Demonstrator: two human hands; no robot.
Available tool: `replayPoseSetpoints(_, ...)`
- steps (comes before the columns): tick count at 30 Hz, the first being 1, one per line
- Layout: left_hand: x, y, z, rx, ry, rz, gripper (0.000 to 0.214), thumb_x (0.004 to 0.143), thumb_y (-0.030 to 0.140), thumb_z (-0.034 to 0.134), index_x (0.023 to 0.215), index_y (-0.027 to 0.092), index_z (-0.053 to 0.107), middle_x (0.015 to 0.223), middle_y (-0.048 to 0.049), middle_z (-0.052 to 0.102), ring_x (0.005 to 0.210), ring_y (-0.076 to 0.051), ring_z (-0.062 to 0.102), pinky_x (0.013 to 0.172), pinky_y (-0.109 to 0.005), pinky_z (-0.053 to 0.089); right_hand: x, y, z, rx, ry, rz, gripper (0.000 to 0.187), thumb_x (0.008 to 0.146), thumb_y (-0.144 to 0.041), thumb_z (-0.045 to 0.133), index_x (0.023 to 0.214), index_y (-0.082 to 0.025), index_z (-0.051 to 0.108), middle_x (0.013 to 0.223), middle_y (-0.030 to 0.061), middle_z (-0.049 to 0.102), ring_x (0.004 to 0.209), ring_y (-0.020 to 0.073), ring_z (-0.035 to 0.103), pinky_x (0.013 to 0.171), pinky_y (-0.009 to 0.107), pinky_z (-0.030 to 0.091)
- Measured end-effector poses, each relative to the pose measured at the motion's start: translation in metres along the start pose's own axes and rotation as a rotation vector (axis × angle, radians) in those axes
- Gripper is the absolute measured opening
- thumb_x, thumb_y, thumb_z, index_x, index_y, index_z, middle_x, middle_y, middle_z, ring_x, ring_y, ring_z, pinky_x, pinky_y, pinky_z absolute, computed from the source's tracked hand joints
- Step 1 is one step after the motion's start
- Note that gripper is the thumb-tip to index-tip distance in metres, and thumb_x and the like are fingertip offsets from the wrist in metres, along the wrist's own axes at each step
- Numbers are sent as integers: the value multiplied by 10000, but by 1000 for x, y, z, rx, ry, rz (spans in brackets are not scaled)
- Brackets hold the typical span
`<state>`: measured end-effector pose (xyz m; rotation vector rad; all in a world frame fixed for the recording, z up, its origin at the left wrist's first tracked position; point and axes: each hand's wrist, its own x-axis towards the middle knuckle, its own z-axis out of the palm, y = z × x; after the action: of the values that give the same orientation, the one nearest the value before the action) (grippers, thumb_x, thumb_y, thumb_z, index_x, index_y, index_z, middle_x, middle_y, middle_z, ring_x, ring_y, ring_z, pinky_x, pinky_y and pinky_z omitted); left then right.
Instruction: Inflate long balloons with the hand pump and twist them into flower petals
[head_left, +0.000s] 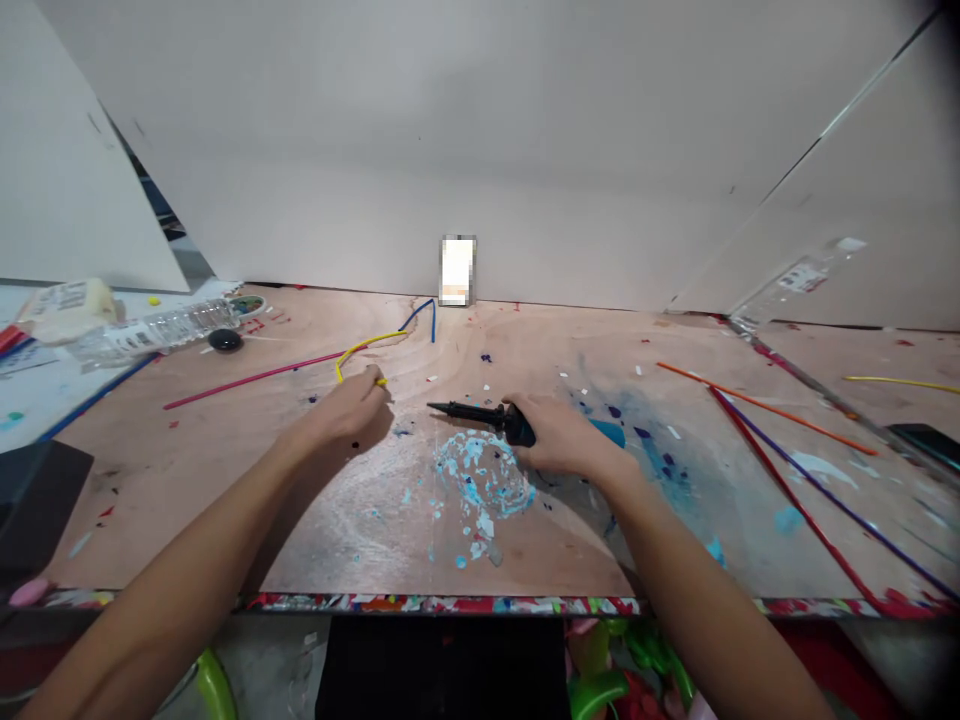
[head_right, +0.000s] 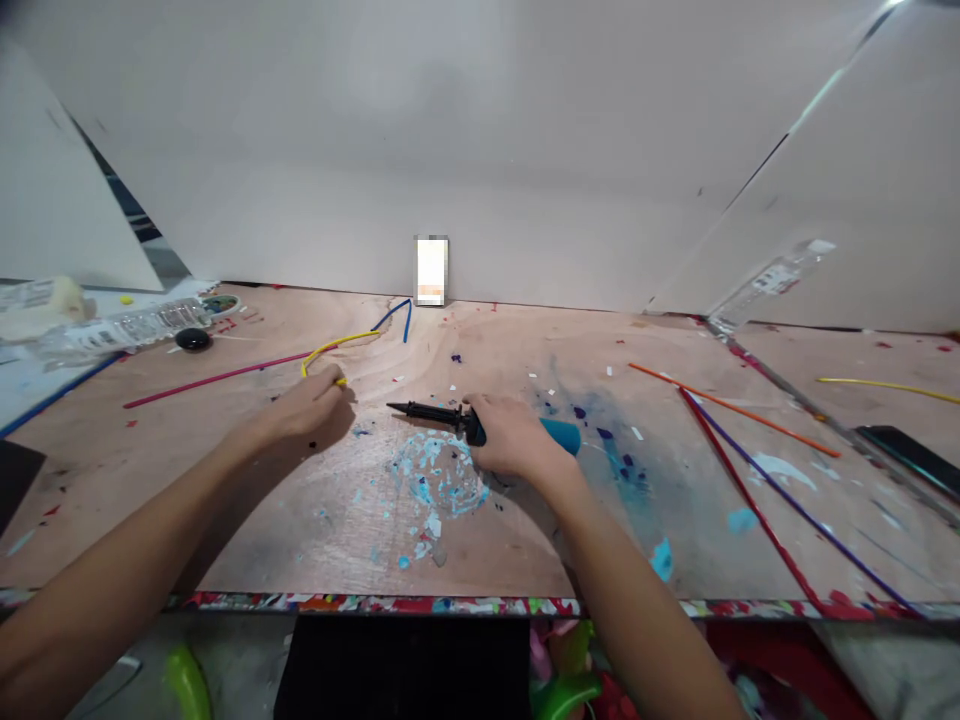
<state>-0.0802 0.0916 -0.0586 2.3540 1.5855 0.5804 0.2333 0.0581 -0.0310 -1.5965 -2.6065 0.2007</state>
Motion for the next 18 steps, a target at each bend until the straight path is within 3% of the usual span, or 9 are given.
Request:
replayPoseSetpoints(3,0,27,5,-55,-174,106,262,918,289,281,773,177,468,736,-46,559,681,-168,508,627,-282,354,5,-7,8,-59,89,-21,581,754,-435,634,1260,-181,505,1125,134,612,1060,298,537,898,369,357)
replayPoseSetpoints(5,-2,42,3,-76,-235,168,308,928,310,269,773,175,499,763,-50,578,702,-168,514,645,-281,352,11,-14,13,-104,129,-36,445,808,-462,584,1162,-191,578,1067,124,627,1045,288,536,919,384,335)
replayPoseSetpoints(8,-9,58,-1,-96,-254,173,335,927,331,291,769,178,543,758,-40,593,683,-153,509,624,-266,335,17,-18,16,-146,117,-68,303,866,-435,529,1007,-192,641,969,113,643,974,269,551,864,368,348)
replayPoseSetpoints(13,-16,65,-8,-74,-182,120,296,893,356,383,722,180,548,674,-23,573,611,-136,472,567,-256,299,15,-10,11,-104,144,-103,269,883,-385,527,1043,-195,629,948,88,645,946,245,549,811,335,358)
replayPoseSetpoints(18,-14,66,-13,-97,-257,131,303,910,353,359,755,188,559,746,-35,612,675,-154,531,583,-259,316,15,-10,12,-48,178,-109,243,879,-349,540,1028,-179,628,965,87,645,960,232,548,827,318,356)
